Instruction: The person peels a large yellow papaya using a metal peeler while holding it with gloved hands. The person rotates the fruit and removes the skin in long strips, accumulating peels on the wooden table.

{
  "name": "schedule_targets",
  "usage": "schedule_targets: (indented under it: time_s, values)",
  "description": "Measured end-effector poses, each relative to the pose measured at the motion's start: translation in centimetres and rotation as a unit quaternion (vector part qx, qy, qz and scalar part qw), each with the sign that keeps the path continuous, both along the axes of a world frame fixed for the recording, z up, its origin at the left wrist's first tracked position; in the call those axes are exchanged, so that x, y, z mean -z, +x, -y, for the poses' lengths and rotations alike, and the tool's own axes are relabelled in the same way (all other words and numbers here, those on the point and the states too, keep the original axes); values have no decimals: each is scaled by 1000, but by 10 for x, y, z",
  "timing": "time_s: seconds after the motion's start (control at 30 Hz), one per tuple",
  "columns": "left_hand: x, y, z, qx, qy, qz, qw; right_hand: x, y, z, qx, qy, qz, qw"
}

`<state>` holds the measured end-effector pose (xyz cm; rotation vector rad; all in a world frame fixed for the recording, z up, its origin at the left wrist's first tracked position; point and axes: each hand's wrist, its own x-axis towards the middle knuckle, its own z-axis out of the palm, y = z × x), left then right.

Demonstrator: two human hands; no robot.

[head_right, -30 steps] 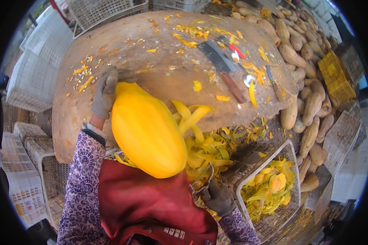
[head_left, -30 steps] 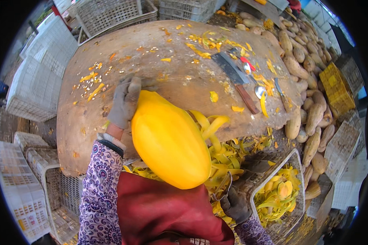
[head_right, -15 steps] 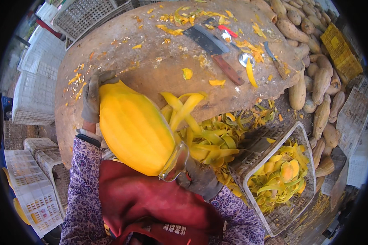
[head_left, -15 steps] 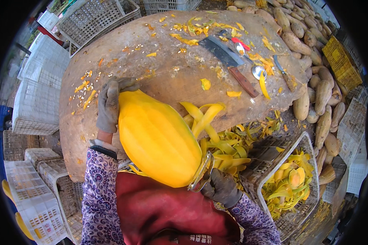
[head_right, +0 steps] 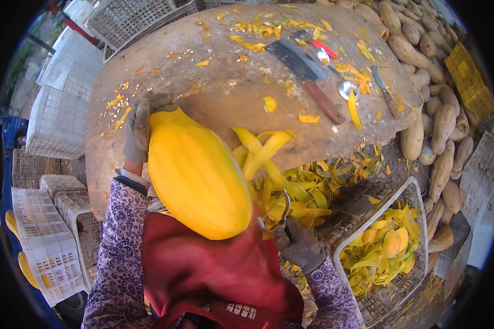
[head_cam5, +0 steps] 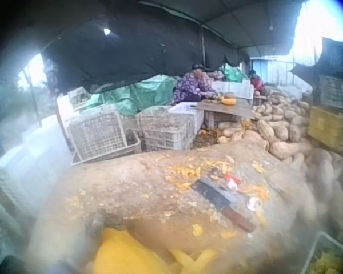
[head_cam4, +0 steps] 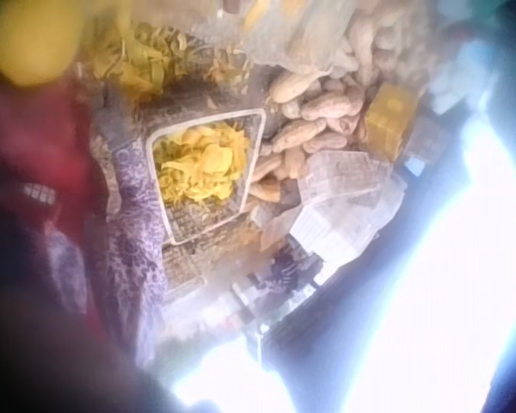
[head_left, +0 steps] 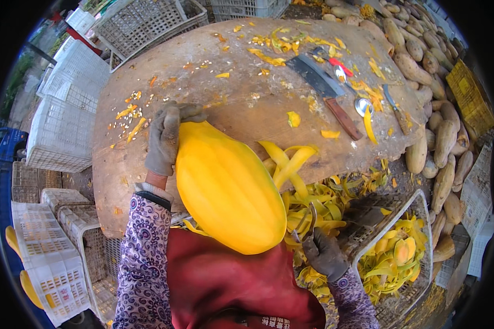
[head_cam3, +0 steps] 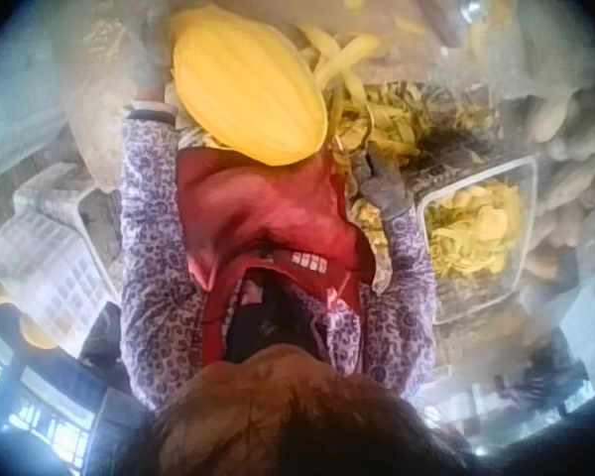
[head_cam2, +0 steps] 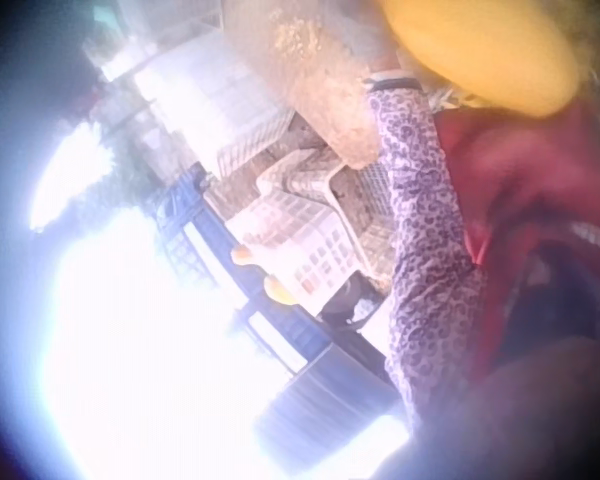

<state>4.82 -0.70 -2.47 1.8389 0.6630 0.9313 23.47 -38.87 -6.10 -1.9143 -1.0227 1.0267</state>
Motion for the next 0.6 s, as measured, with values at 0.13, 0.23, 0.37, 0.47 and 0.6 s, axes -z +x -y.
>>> schedule_targets:
  time_s: [0.13,0.23,0.37,0.47,0.6]
  values:
    - [-5,-2,-2,-1,11,-26,1000,-51,15,-43,-129,52,165,976]
    - [-4,-2,0,3,0,-14,1000,-65,12,-58,-167,9,155,974]
    - [-2,0,9,-23,-70,57,996,-55,-6,-53,-134,-71,82,985]
    - [-8,-1,5,-2,19,5,1000,-42,-21,-37,-77,46,106,990]
    - [-9,-5,3,-2,80,-40,996,-34,-36,-4,-50,-22,78,995]
